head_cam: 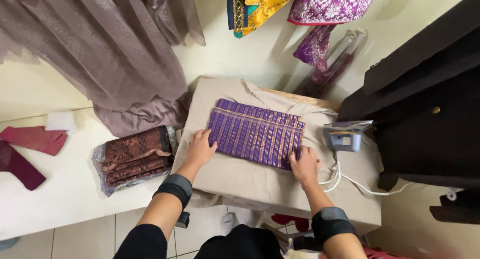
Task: Ironing a piece of purple and gold patterned fabric on an ironing board.
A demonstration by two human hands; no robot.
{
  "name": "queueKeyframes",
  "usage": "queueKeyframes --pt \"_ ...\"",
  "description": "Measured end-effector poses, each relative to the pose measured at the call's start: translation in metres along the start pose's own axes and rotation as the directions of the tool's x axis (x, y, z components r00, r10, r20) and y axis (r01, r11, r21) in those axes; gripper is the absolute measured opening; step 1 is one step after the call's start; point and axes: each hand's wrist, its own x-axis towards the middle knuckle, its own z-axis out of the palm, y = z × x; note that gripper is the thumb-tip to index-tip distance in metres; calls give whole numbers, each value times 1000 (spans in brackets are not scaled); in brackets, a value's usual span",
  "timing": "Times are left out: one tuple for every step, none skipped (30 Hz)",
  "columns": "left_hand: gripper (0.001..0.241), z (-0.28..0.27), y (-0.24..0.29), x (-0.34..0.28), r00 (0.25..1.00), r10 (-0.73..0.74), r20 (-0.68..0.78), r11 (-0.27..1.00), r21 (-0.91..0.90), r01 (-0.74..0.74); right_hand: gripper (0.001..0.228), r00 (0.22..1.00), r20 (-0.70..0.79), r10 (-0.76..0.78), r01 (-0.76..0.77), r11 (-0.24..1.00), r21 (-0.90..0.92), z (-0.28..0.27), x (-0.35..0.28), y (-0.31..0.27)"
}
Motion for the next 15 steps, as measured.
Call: queueKeyframes --pt "60 6 -6 9 1000 -3 -6 1000 -1 3 46 1000 -1 -6 6 1000 1 11 12 7" --pt "60 13 -12 19 1000 -14 10 1000 20 14 51 998 14 58 -59 996 69 22 24 15" --pt "59 20 -17 29 999 -24 28 999 41 23 58 992 34 124 -128 982 136 32 36 24" --pt "59 22 -16 34 999 -24 25 999 40 23 58 992 32 121 -124 983 136 33 45 24" --pt "60 24 -16 40 999 -31 7 999 22 31 63 987 69 145 -156 966 205 33 53 24" --pt "60 25 -16 47 999 -38 -11 999 4 38 68 980 108 165 -189 944 272 34 63 24" --pt "60 30 -16 54 999 -40 -12 999 4 40 68 981 109 163 -187 944 271 34 68 23" --pt "63 35 -16 62 999 -37 -15 999 -19 37 71 987 91 133 -154 947 281 33 74 22" --pt "67 39 -18 69 999 -37 -20 998 -43 36 74 992 74 100 -117 950 290 33 80 20" --pt "67 35 -13 72 999 -42 -23 998 -44 41 74 993 76 95 -113 950 290 44 90 27" --pt "68 32 -8 74 998 -61 -16 996 -74 59 60 994 36 104 -110 946 305 55 100 35" --pt "70 28 -3 76 997 -79 -10 992 -103 78 48 994 -3 113 -106 942 319 67 110 43" --pt "70 26 -1 79 996 -88 -9 991 -105 86 48 994 3 108 -103 943 317 67 114 43" --pt "68 23 2 82 994 -111 -12 985 -132 109 41 992 -21 128 -114 939 326 68 118 43" --pt "66 21 5 86 991 -133 -13 979 -159 129 35 988 -46 150 -126 934 334 68 122 44"
